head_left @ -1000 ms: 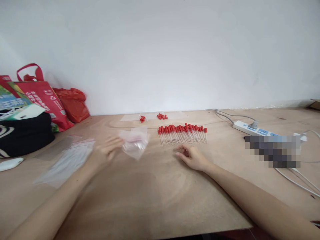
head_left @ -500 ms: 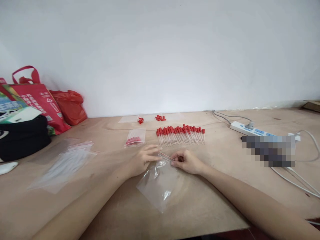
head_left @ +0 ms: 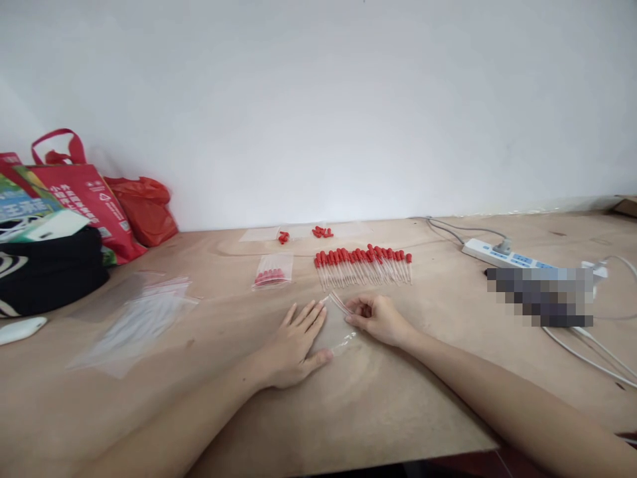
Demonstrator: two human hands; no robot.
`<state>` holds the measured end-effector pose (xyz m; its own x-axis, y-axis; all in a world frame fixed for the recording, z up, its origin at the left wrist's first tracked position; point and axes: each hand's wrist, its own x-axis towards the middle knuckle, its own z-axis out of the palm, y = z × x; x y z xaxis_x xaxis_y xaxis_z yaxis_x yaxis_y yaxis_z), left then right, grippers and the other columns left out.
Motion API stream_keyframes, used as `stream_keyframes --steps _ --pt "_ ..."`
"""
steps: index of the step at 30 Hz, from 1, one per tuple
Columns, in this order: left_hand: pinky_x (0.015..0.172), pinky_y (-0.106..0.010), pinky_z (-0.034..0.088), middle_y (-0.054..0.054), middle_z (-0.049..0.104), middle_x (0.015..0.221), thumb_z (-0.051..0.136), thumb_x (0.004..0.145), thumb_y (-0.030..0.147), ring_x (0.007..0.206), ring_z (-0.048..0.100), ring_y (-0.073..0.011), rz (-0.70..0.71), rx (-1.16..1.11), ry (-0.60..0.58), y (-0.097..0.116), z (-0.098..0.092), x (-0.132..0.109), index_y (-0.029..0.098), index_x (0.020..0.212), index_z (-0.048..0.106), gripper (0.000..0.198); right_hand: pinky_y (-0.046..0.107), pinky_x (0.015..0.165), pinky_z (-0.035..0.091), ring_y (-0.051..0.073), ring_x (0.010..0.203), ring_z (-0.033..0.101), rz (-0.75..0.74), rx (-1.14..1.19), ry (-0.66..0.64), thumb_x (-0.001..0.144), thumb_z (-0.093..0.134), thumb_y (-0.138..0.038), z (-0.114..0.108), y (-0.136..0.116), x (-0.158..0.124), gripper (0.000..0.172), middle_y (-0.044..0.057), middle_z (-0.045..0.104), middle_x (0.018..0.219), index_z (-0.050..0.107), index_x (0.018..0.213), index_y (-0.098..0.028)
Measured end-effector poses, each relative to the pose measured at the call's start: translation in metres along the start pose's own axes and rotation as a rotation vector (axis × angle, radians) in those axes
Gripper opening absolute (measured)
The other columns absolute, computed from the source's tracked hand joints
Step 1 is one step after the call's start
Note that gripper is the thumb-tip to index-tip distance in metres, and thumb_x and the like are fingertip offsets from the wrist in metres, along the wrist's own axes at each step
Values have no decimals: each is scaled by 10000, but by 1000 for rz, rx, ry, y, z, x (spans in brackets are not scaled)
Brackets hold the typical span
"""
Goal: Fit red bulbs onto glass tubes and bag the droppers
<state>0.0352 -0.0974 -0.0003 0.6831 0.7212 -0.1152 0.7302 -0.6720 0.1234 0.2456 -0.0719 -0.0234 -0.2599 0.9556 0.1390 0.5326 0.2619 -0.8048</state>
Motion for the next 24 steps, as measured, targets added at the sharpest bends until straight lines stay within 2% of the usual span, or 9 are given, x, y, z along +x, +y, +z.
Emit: stream_keyframes --steps 4,7,13,19,21,24 --pt "1043 -456 68 -99 58 1420 200 833 580 1303 32 -244 42 11 5 -7 -4 1 163 1366 47 693 193 475 358 74 499 460 -13 -20 45 652 613 -220 0 -2 -1 60 -19 564 583 610 674 -164" --pt "1043 -453 60 -99 48 1421 201 832 582 1303 27 -243 42 9 -2 -7 -3 1 163 1366 43 696 193 464 353 75 489 457 7 -20 80 629 631 -226 -1 -3 -1 96 -23 552 550 568 596 -160" --pt "1045 -453 52 -99 38 1421 196 830 587 1303 20 -241 34 7 -20 -7 -2 2 153 1365 43 706 192 454 345 75 479 454 21 -23 57 623 630 -234 -1 -2 0 124 -26 538 528 542 575 -160" --pt "1040 -458 64 -102 70 1421 212 832 581 1302 44 -247 70 10 27 -9 1 2 180 1366 24 694 208 478 350 86 493 471 75 -105 23 648 609 -254 2 -1 2 94 -14 563 558 603 688 -169" --pt "1042 -452 70 -100 70 1421 216 830 583 1303 48 -244 77 5 26 -11 0 1 180 1366 22 698 214 483 353 94 501 475 90 -122 31 653 607 -261 3 -3 2 93 -7 561 560 598 670 -170" --pt "1051 -434 52 -85 54 1424 228 825 588 1305 39 -227 105 1 4 -13 -2 2 179 1365 28 707 223 519 376 102 555 490 -22 -107 62 672 592 -245 0 -7 0 101 13 561 643 563 611 -169"
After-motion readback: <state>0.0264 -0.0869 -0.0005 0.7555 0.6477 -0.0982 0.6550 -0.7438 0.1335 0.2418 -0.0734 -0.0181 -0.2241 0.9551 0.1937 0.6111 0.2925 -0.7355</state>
